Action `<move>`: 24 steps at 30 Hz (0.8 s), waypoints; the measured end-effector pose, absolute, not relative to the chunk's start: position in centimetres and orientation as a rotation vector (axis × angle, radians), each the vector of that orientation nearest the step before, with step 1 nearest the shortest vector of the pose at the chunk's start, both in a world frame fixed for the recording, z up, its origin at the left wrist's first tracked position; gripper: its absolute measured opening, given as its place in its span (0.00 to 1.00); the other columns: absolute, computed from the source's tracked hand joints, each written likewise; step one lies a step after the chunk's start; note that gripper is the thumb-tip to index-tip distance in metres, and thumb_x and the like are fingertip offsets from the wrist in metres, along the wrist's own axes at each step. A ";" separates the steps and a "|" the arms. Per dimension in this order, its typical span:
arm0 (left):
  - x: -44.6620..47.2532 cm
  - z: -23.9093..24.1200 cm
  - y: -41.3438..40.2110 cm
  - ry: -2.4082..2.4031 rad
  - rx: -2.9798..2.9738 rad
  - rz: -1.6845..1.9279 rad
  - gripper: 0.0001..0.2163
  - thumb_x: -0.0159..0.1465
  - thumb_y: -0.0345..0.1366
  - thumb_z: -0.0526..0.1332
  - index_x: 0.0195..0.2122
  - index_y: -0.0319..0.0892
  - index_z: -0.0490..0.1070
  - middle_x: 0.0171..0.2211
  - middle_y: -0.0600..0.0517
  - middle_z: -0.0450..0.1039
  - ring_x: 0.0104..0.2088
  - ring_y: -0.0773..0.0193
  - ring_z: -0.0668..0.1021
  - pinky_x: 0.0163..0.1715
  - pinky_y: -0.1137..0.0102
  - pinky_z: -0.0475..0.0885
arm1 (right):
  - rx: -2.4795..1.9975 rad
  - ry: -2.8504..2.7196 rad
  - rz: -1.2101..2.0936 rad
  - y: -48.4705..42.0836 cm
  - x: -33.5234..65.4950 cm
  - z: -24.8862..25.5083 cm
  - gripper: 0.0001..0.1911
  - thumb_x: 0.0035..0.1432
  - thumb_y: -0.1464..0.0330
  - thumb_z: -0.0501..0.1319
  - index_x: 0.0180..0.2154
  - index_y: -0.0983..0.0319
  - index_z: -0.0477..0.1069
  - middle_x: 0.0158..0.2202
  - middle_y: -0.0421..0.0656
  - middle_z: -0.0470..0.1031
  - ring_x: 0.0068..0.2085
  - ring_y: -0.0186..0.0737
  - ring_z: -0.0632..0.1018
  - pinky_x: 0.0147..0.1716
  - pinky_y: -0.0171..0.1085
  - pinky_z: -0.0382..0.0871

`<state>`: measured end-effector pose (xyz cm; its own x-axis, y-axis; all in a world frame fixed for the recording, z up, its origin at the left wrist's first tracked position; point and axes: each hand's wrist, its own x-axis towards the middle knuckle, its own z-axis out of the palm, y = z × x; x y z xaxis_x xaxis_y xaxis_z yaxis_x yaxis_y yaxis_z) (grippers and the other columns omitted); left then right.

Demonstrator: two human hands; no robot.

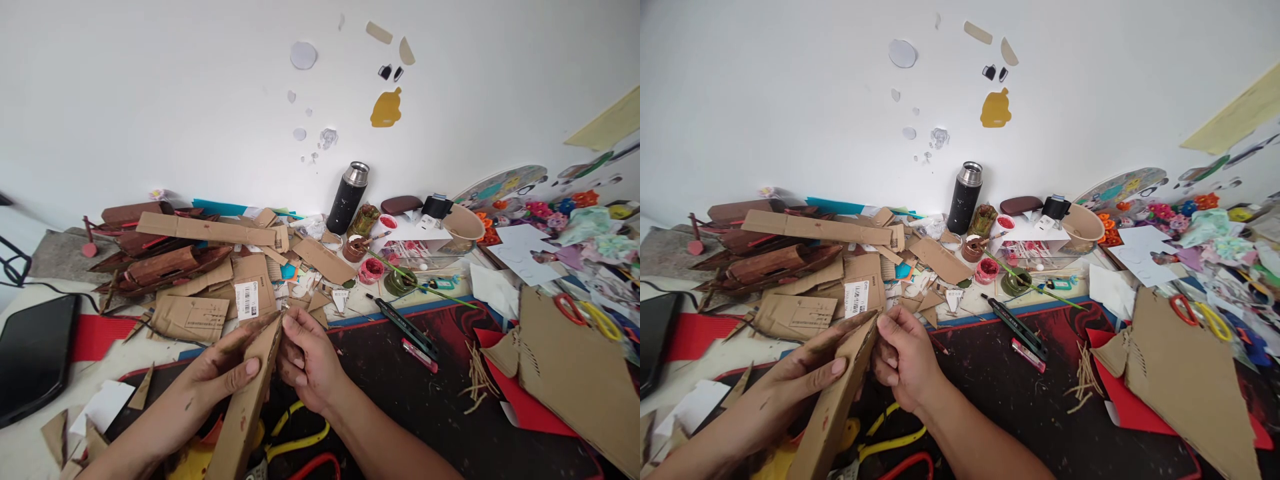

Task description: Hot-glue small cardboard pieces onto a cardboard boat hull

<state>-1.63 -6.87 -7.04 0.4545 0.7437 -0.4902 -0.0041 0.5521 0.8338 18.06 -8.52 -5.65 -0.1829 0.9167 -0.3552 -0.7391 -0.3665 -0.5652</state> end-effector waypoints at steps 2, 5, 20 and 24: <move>-1.6 -7.0 -6.9 1.001 0.870 0.541 0.33 0.61 0.54 0.76 0.68 0.56 0.77 0.73 0.49 0.71 0.73 0.36 0.71 0.73 0.49 0.64 | -0.786 -0.320 1.796 -8.5 18.1 -5.7 0.32 0.50 0.49 0.82 0.32 0.57 0.63 0.13 0.23 0.60 0.11 0.22 0.50 0.09 0.24 0.44; -1.5 -6.8 -6.9 0.997 0.854 0.543 0.33 0.61 0.54 0.77 0.67 0.57 0.78 0.72 0.50 0.73 0.72 0.37 0.71 0.73 0.50 0.65 | -0.782 -0.320 1.796 -8.5 18.0 -5.8 0.32 0.50 0.49 0.82 0.32 0.57 0.64 0.13 0.23 0.60 0.11 0.23 0.50 0.09 0.24 0.44; -1.4 -6.5 -6.8 0.993 0.877 0.565 0.33 0.61 0.51 0.77 0.68 0.53 0.77 0.69 0.48 0.76 0.72 0.37 0.72 0.70 0.51 0.69 | -0.785 -0.308 1.797 -8.5 18.0 -5.7 0.32 0.49 0.49 0.82 0.32 0.58 0.64 0.13 0.24 0.60 0.12 0.22 0.50 0.09 0.23 0.44; -1.6 -7.0 -6.9 1.003 0.863 0.549 0.34 0.61 0.53 0.76 0.68 0.54 0.77 0.72 0.48 0.72 0.72 0.36 0.72 0.72 0.50 0.67 | -0.803 -0.314 1.793 -8.5 18.0 -5.5 0.32 0.49 0.48 0.82 0.32 0.57 0.63 0.13 0.23 0.60 0.12 0.22 0.50 0.09 0.24 0.43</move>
<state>-1.56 -6.87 -6.95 0.4505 0.7432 -0.4946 -0.0154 0.5604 0.8281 18.01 -8.53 -5.54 -0.1774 0.9129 -0.3676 -0.7335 -0.3717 -0.5690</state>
